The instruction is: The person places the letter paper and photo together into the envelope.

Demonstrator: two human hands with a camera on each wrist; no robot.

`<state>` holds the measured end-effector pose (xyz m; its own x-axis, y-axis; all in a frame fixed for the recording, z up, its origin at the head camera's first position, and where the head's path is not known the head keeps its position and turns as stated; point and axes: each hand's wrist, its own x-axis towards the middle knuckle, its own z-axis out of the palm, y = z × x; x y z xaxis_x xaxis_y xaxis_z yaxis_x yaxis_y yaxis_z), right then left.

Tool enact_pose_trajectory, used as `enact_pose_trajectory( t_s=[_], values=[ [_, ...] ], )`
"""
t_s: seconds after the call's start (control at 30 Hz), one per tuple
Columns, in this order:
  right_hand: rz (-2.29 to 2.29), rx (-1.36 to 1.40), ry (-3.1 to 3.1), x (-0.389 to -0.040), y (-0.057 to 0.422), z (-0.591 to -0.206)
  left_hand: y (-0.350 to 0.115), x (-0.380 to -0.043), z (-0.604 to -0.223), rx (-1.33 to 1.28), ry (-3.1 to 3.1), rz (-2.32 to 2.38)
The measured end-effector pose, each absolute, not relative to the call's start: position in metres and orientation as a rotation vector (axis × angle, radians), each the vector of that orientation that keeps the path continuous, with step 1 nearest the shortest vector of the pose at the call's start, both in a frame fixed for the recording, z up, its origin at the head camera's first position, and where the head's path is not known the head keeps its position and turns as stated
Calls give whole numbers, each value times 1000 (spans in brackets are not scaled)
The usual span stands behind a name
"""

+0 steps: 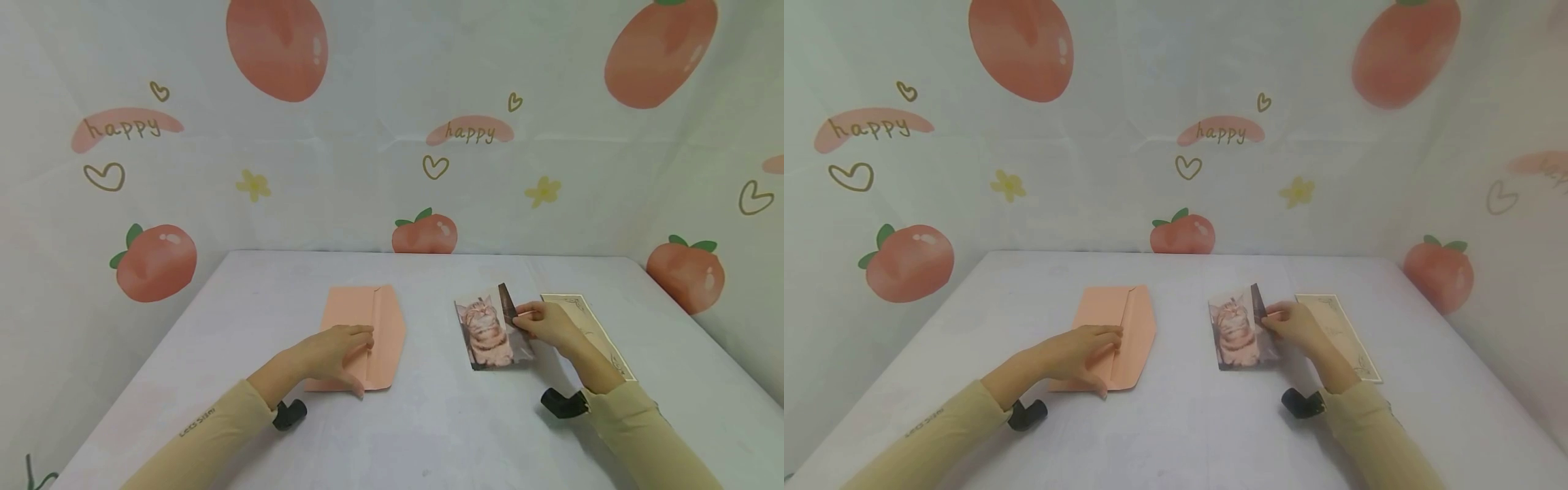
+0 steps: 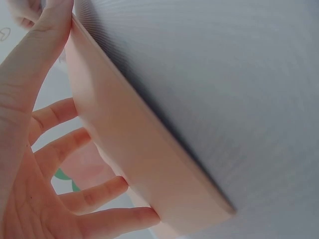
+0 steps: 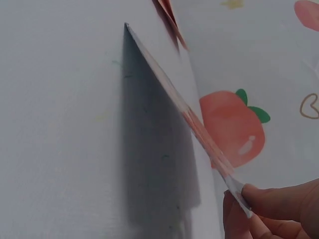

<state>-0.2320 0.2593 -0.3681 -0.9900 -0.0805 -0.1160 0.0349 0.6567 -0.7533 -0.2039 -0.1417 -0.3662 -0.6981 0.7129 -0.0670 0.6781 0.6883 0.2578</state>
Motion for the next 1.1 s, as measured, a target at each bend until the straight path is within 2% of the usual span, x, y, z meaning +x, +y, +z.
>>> enact_pose_trajectory(
  t_s=[1.1],
  values=[
    [-1306,-90,2710,-239,234,-350,-141,-204,-366,1117,2736,313]
  ],
)
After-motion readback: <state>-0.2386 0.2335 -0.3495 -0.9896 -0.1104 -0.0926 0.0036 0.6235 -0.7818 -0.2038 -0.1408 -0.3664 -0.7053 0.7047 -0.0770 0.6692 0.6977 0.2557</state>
